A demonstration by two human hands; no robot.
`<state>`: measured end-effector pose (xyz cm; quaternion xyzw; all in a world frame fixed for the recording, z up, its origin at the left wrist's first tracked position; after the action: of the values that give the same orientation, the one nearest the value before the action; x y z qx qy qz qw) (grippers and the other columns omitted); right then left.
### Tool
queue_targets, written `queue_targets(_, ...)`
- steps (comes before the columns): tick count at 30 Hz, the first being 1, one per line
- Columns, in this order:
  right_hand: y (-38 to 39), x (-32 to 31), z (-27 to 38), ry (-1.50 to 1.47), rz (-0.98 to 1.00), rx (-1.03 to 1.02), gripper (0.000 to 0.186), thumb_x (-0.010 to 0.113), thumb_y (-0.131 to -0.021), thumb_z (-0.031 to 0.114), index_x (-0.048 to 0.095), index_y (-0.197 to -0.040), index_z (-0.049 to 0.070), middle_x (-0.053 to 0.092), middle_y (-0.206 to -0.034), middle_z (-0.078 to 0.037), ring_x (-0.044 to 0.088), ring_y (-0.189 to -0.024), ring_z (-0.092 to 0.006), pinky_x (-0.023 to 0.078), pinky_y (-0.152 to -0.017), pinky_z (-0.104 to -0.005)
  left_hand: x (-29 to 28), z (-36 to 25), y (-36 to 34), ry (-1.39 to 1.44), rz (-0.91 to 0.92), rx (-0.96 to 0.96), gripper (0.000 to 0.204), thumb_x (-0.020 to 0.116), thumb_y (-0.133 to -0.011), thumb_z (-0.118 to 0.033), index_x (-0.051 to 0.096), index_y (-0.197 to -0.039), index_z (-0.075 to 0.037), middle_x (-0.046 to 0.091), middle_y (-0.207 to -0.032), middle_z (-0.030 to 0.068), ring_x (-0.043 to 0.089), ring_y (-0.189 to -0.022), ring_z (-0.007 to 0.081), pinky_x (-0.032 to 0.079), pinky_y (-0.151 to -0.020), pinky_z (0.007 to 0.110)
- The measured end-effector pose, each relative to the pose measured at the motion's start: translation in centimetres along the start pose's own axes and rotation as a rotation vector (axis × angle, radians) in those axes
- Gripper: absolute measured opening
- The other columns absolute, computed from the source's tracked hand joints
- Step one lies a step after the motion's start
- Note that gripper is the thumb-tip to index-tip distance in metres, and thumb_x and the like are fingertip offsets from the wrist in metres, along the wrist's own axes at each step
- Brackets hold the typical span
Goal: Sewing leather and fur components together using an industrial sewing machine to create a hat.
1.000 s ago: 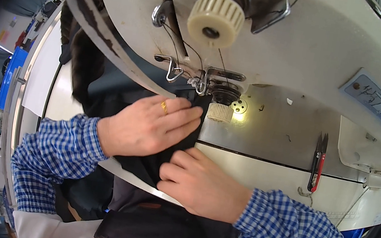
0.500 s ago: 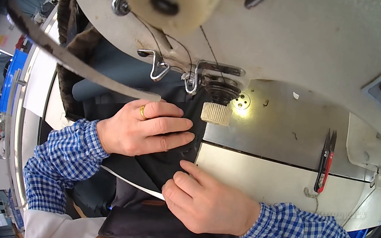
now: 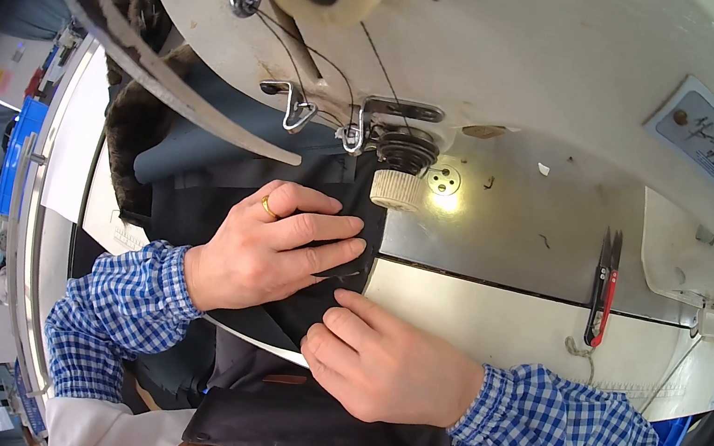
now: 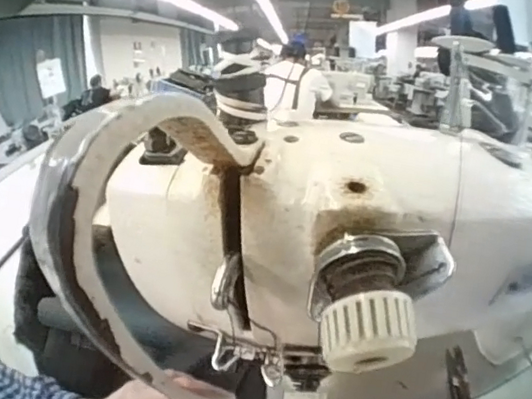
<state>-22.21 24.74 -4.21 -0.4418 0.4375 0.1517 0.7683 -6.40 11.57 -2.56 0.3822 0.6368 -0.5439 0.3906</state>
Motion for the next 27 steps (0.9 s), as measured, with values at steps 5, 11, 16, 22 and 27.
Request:
queue_targets(5,-0.3,0.4,0.0,0.092,-0.033,-0.014,0.024,0.069,-0.077,0.017,0.072,-0.095,0.002,0.064,-0.097,-0.007,0.062,-0.094,-0.0229,0.057,-0.095,-0.0420,0.0,0.7,0.4,0.015,-0.039,0.051,0.047,0.077,-0.066,-0.010,0.076,-0.113,-0.007,0.070,-0.122,0.0048,0.065,-0.106,0.0249,0.057,-0.085,0.037)
queue_targets(11,-1.3,0.5,-0.5,0.455,0.036,0.023,0.023,0.065,-0.078,0.023,0.069,-0.088,0.002,0.061,-0.090,-0.007,0.059,-0.091,-0.0262,0.055,-0.084,-0.0397,-0.3,1.5,0.5,0.021,-0.055,0.108,0.046,0.076,-0.067,-0.011,0.075,-0.113,-0.005,0.071,-0.119,0.0058,0.066,-0.104,0.0239,0.058,-0.085,0.036)
queue_targets(16,-1.2,0.2,-0.5,0.413,0.009,0.015,0.020,0.064,-0.079,0.023,0.069,-0.084,0.003,0.061,-0.085,-0.008,0.060,-0.090,-0.0276,0.054,-0.083,-0.0402,-0.7,-0.1,-0.2,-0.065,0.003,0.008,0.044,0.068,-0.070,-0.011,0.073,-0.113,0.000,0.071,-0.121,0.0126,0.067,-0.105,0.0255,0.059,-0.086,0.037)
queue_targets(22,-1.1,0.1,0.3,0.344,0.040,0.048,0.027,0.064,-0.077,0.020,0.070,-0.092,-0.001,0.067,-0.095,-0.013,0.065,-0.094,-0.0308,0.058,-0.089,-0.0425,-1.1,-1.3,-1.1,-0.062,0.134,-0.114,0.067,0.079,-0.057,-0.009,0.069,-0.122,0.000,0.066,-0.126,0.0106,0.064,-0.106,0.0284,0.057,-0.087,0.038)
queue_targets(27,-1.1,0.4,0.0,0.389,-0.021,0.024,0.025,0.063,-0.081,0.024,0.069,-0.090,0.001,0.068,-0.092,-0.012,0.063,-0.096,-0.0315,0.054,-0.092,-0.0428,-1.4,-1.7,-1.4,-0.112,0.156,-0.123,0.067,0.080,-0.055,-0.008,0.069,-0.120,-0.002,0.065,-0.122,0.0097,0.062,-0.103,0.0281,0.056,-0.084,0.037)
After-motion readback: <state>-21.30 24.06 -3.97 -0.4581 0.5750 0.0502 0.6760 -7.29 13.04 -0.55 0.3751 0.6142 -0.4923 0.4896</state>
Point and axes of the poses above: each hand's wrist, its own y-axis away from the middle knuckle, its own x-axis out of the palm, z = x × y, the point moved 2 cm from there along -y, towards the middle knuckle
